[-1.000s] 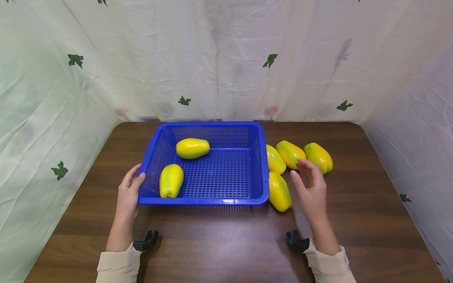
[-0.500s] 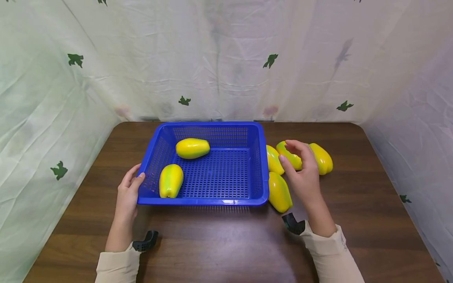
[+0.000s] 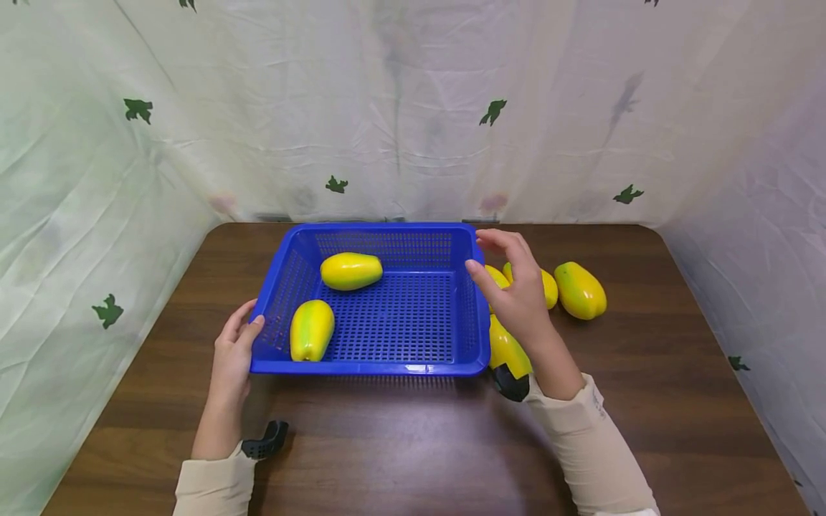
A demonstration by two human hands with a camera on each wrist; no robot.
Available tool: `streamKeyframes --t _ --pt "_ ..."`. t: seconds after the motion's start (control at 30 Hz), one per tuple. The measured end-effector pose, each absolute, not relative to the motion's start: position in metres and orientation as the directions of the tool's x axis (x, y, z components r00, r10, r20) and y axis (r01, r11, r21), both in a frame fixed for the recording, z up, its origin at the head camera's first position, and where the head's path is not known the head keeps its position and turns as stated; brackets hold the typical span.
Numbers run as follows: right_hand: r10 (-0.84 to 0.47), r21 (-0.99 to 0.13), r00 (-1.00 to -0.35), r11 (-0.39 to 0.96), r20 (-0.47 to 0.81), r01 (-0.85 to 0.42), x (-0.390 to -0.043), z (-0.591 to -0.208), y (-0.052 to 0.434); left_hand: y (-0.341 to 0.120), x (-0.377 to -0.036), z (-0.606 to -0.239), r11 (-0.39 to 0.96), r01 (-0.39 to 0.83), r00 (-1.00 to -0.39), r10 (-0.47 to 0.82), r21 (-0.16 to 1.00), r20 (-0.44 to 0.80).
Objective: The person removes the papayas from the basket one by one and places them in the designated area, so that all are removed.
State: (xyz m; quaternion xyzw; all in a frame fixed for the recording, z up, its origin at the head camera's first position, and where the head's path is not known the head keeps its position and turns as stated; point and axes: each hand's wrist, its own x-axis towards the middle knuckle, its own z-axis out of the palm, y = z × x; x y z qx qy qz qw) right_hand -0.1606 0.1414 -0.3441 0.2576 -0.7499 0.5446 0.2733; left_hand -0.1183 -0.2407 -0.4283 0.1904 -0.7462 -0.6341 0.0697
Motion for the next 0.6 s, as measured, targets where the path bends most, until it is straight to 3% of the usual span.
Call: streamKeyframes --t 0.23,0.6 --pt "-0.161 -0.610 -0.659 0.267 0.735 -0.746 -0.183 -0.345 0.123 -0.241 -0.119 -0.429 0.123 -0.199 -0.915 -0.380 0.972 -0.139" --pt "-0.291 -0.595 -0.647 0.256 0.704 -0.762 -0.212 -0.349 0.088 -0.241 -0.118 -0.428 0.125 -0.197 -0.917 -0.373 0.972 -0.138"
